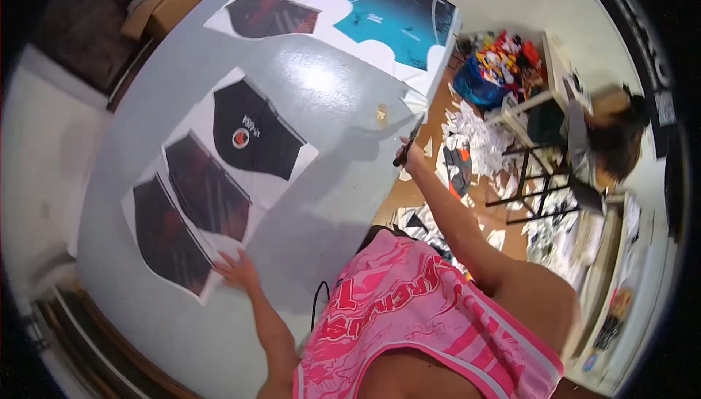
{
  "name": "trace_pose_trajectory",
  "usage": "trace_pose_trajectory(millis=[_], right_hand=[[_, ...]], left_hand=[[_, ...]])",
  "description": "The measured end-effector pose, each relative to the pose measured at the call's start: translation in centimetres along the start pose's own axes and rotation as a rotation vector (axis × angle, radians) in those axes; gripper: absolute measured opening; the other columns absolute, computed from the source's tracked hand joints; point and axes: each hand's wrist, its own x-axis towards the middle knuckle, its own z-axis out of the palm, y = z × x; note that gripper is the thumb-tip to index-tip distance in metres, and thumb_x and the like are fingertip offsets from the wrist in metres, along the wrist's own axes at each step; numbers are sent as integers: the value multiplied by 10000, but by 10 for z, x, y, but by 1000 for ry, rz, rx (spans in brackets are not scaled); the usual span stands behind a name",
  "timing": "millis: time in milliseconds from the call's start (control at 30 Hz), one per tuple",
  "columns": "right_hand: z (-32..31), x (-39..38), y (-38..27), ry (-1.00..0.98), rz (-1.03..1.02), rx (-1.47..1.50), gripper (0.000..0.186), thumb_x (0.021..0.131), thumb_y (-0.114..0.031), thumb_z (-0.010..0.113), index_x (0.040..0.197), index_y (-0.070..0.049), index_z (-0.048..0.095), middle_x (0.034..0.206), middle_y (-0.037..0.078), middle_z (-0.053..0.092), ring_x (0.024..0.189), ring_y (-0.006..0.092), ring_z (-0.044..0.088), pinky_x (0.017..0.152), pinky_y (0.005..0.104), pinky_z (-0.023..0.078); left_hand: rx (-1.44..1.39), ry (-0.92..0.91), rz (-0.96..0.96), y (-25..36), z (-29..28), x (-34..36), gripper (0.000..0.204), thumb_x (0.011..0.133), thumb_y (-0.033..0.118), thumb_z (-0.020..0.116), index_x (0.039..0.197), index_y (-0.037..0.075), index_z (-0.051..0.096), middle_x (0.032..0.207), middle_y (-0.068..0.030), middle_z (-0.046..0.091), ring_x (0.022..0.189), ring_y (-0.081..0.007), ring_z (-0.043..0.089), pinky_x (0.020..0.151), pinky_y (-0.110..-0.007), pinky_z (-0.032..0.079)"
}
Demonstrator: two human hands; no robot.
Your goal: Cutting out printed fabric patterns from a large sheet using scissors on a work table.
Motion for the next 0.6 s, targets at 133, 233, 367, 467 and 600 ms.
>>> trace_pose_trajectory(millis=[133, 233, 367, 467, 600], right_hand=[[-20, -17, 1, 187, -57, 98, 298, 881, -254, 725, 673, -65, 624, 543, 17, 491, 414, 168, 476, 396, 342, 378], [-33, -63, 17, 61, -68, -317, 326, 905, -329, 703, 723, -76, 608, 553, 17, 507, 436, 168, 501, 419, 330, 400], [-35, -112, 57, 112, 4, -596, 396, 880, -389, 727, 693, -49, 650, 562, 49, 557, 483, 171, 578, 446, 342, 449], [-31, -120, 78, 205, -98, -894, 473, 805, -398, 764, 664, 45, 678, 578, 132, 618, 547, 229, 639, 522, 410, 487], [-35, -114, 94, 101, -86, -1027, 516, 767, -456, 754, 678, 47, 686, 581, 154, 628, 572, 245, 642, 535, 426, 479]], left_hand=[[25, -75, -136, -8, 3, -70, 785, 939, 677, 443, 1569, 231, 301, 1624, -230, 175, 1512, -397, 126, 1071, -749, 197], [-44, -126, -184, -9, 8, -82, 751, 949, 608, 501, 1554, 199, 330, 1600, -244, 226, 1494, -411, 171, 1092, -702, 235], [-330, 644, 217, -11, -95, -13, 692, 947, 476, 615, 1486, 90, 416, 1469, -264, 426, 1369, -442, 396, 1107, -566, 348], [-335, 914, 106, -19, -293, 46, 445, 1022, 350, 553, 1303, 6, 563, 1284, -230, 591, 1150, -322, 611, 1004, -441, 483], [-947, 1569, 744, -13, -509, -30, 323, 1021, 248, 533, 1185, -7, 645, 1173, -154, 667, 1071, -272, 638, 965, -394, 499]])
